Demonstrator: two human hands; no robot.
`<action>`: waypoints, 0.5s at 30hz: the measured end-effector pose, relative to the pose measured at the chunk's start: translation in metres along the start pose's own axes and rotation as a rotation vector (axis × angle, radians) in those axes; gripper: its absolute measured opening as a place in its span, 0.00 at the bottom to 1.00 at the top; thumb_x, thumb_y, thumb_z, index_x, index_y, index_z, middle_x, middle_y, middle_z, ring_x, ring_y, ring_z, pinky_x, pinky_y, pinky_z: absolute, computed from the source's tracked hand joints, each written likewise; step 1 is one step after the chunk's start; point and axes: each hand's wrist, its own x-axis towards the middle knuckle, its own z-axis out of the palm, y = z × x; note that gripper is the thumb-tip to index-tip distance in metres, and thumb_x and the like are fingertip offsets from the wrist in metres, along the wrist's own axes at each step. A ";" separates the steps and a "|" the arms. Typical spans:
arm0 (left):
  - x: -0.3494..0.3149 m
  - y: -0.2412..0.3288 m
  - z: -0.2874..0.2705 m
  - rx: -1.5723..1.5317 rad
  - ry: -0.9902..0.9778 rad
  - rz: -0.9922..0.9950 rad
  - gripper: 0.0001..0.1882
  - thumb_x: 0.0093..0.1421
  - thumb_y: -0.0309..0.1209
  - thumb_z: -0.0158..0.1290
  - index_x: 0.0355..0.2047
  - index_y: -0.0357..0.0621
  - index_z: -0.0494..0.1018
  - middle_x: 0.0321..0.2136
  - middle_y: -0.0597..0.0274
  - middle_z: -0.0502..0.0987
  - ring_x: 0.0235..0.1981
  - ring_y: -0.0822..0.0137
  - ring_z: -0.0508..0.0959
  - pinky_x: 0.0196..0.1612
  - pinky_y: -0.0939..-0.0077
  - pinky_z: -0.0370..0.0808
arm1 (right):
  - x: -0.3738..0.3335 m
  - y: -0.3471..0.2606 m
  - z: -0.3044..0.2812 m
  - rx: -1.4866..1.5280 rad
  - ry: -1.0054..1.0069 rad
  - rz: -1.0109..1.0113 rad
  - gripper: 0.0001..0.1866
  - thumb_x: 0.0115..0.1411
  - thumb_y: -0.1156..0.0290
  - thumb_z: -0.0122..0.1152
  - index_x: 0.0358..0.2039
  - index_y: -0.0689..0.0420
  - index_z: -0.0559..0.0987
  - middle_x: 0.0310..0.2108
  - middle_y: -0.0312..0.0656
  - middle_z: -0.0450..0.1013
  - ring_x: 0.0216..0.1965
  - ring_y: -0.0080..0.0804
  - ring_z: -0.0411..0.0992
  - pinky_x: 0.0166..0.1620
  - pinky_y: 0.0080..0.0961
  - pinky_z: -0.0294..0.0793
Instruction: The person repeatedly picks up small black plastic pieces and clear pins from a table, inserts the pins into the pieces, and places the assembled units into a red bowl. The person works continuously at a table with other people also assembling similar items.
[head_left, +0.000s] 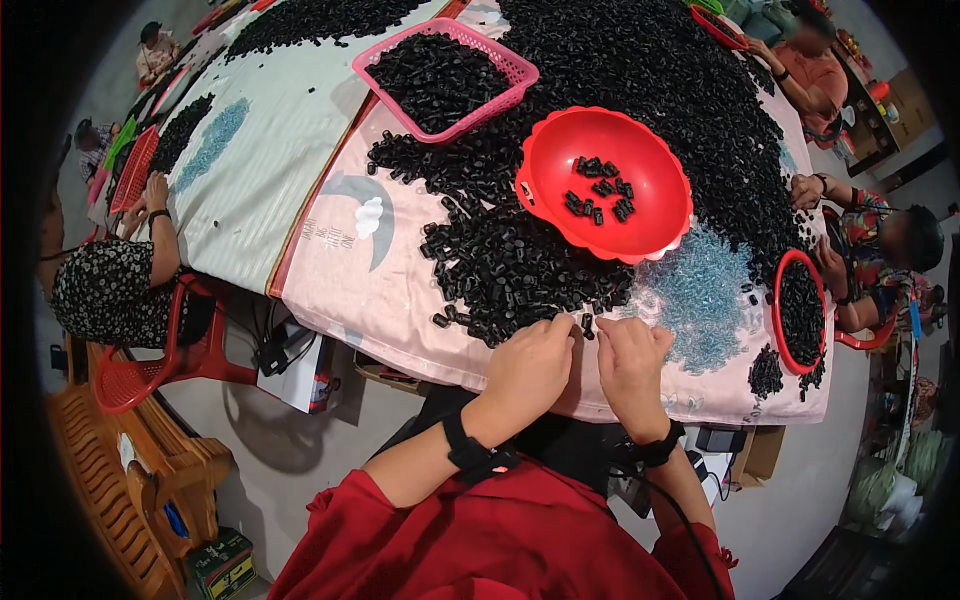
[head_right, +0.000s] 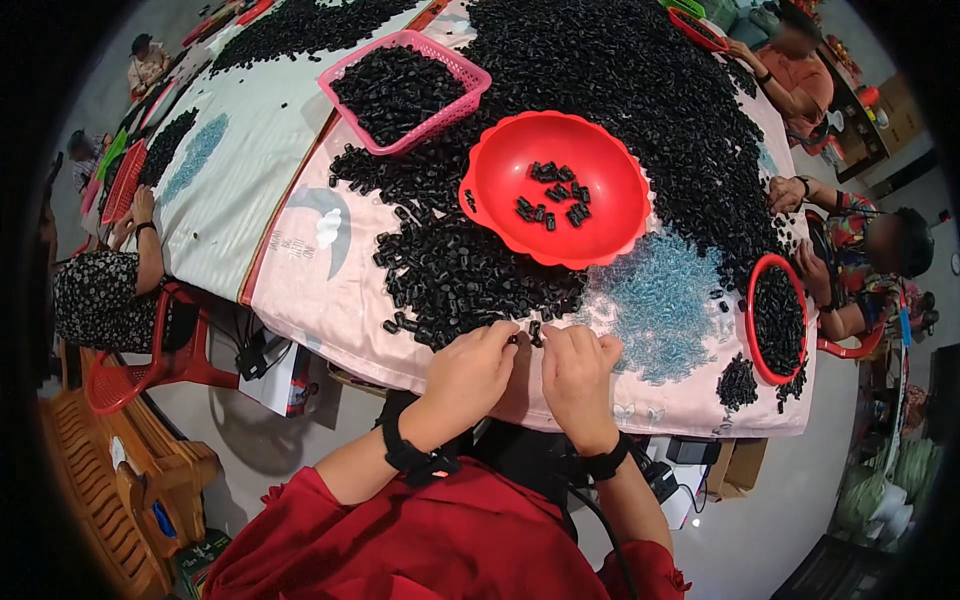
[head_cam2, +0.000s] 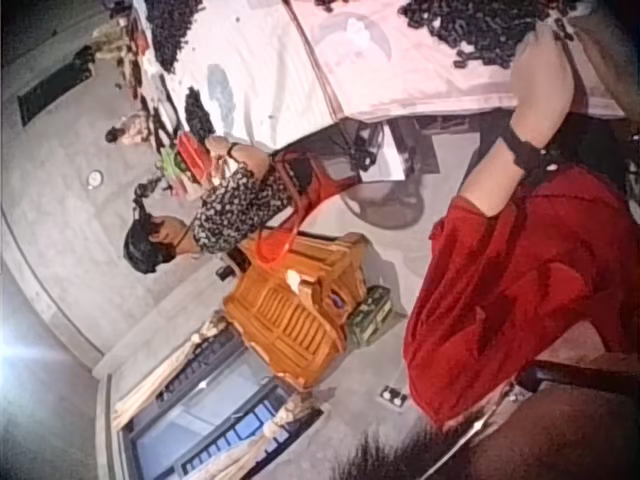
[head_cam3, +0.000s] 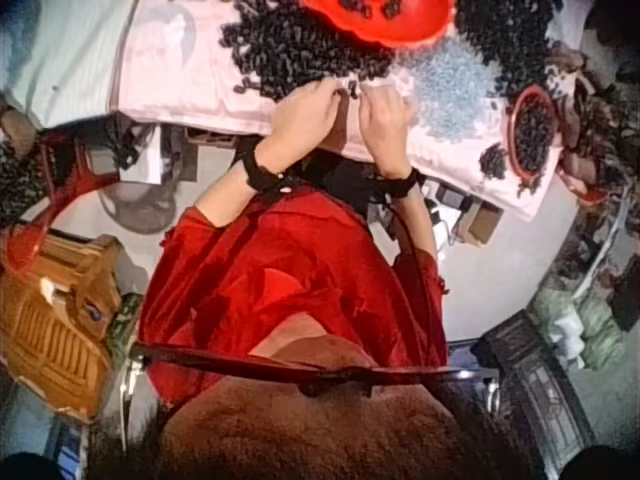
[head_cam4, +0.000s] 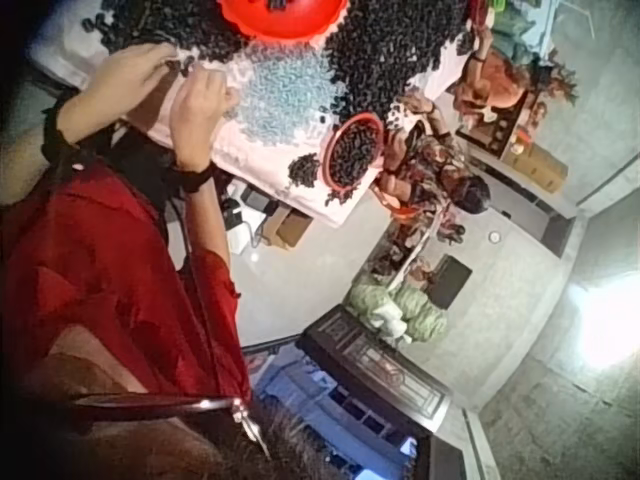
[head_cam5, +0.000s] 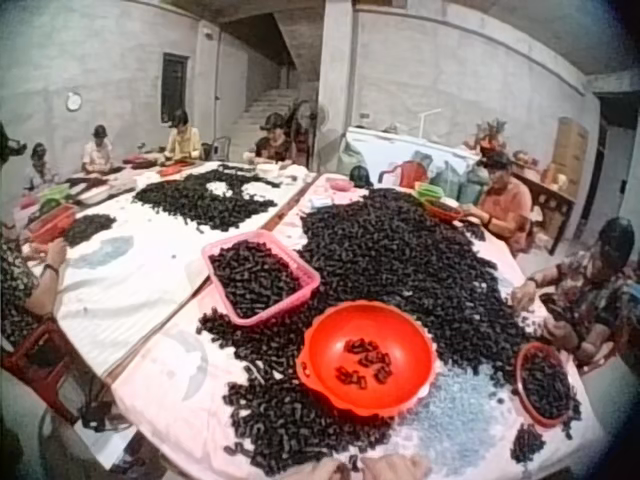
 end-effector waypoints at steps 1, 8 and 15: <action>0.001 -0.002 0.004 0.037 0.028 0.028 0.09 0.67 0.28 0.55 0.47 0.43 0.77 0.34 0.53 0.83 0.37 0.49 0.85 0.40 0.54 0.81 | 0.000 -0.001 0.000 0.001 0.005 0.003 0.12 0.61 0.80 0.67 0.45 0.55 0.83 0.33 0.37 0.74 0.39 0.36 0.74 0.50 0.38 0.60; 0.000 -0.006 0.016 0.173 0.009 0.065 0.08 0.64 0.25 0.56 0.44 0.42 0.76 0.29 0.52 0.81 0.32 0.49 0.84 0.34 0.55 0.81 | -0.007 0.002 -0.003 -0.010 -0.069 -0.030 0.11 0.59 0.81 0.67 0.43 0.55 0.84 0.33 0.38 0.75 0.39 0.37 0.74 0.49 0.39 0.60; 0.011 0.002 0.020 0.131 0.063 0.132 0.13 0.65 0.26 0.56 0.49 0.42 0.76 0.29 0.53 0.81 0.32 0.50 0.84 0.34 0.57 0.82 | -0.006 -0.001 -0.004 -0.033 -0.032 -0.005 0.11 0.58 0.81 0.66 0.41 0.56 0.84 0.32 0.38 0.75 0.39 0.38 0.75 0.49 0.40 0.60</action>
